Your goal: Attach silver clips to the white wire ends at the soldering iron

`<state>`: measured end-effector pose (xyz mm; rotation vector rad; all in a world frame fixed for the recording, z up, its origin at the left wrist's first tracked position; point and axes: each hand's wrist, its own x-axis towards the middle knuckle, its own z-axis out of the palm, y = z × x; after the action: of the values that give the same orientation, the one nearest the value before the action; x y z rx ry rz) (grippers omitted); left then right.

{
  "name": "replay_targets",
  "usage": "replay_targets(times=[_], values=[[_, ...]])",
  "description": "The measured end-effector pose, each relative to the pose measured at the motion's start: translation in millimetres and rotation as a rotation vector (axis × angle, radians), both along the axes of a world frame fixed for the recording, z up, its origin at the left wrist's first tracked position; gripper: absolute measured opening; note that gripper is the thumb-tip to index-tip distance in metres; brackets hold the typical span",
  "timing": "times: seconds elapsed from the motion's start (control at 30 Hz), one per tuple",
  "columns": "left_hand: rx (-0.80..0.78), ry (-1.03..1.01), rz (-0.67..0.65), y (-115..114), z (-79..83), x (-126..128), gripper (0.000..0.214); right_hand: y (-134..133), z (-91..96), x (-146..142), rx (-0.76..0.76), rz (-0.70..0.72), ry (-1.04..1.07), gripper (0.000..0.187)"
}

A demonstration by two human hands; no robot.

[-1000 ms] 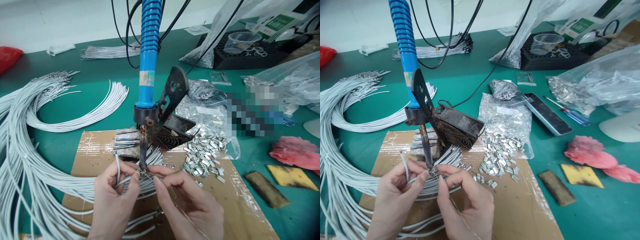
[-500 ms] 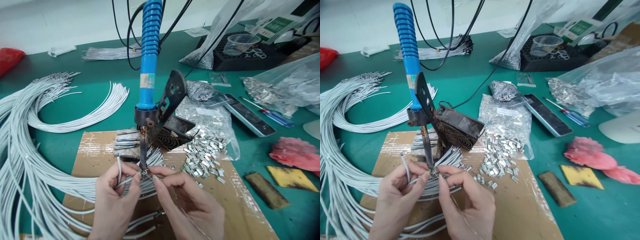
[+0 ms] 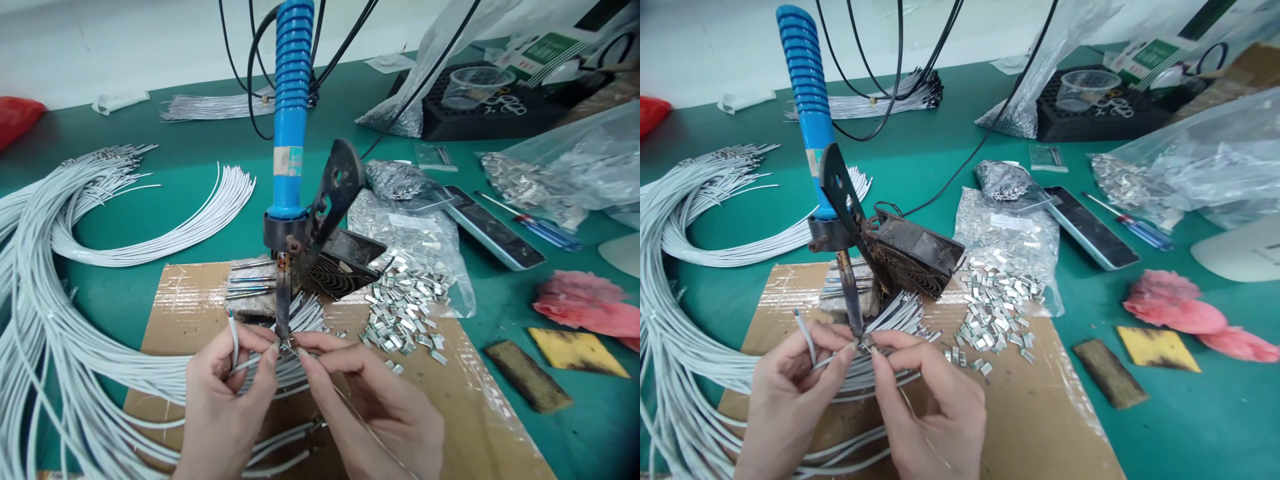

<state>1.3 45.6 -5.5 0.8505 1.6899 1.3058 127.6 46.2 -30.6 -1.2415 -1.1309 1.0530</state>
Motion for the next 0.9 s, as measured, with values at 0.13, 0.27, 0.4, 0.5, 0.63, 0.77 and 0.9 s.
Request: replay_targets(times=[0.13,0.27,0.4,0.5,0.63,0.77,0.9], values=[[0.017,0.005,-0.067,0.0,-4.3,-4.7,0.015,-0.5,-2.5,0.0,0.006,0.023,0.013,0.017],[0.027,-0.009,-0.017,0.6,-4.3,-2.7,0.016,-0.6,-4.8,0.7,-0.024,0.025,0.001,0.017],[0.019,0.011,-0.087,0.3,-7.0,-6.4,0.017,-2.7,-2.9,-2.2,-0.062,0.027,0.008,0.019],[-0.011,0.017,-0.125,-1.9,-9.0,-9.6,0.015,-2.4,1.3,1.7,-0.105,-0.041,0.042,0.014],[-0.055,-0.004,-0.049,-10.3,-5.3,-3.9,0.012,4.1,0.6,36.9,-0.13,-0.218,0.151,0.026],[-0.14,-0.041,-0.097,-26.0,-4.9,3.4,0.016,3.9,-13.7,91.5,-0.191,-0.258,0.352,0.052],[-0.312,-0.242,-0.331,-44.9,-15.9,-0.1,0.023,-7.9,-28.3,122.4,-0.215,-0.3,0.005,0.046]])
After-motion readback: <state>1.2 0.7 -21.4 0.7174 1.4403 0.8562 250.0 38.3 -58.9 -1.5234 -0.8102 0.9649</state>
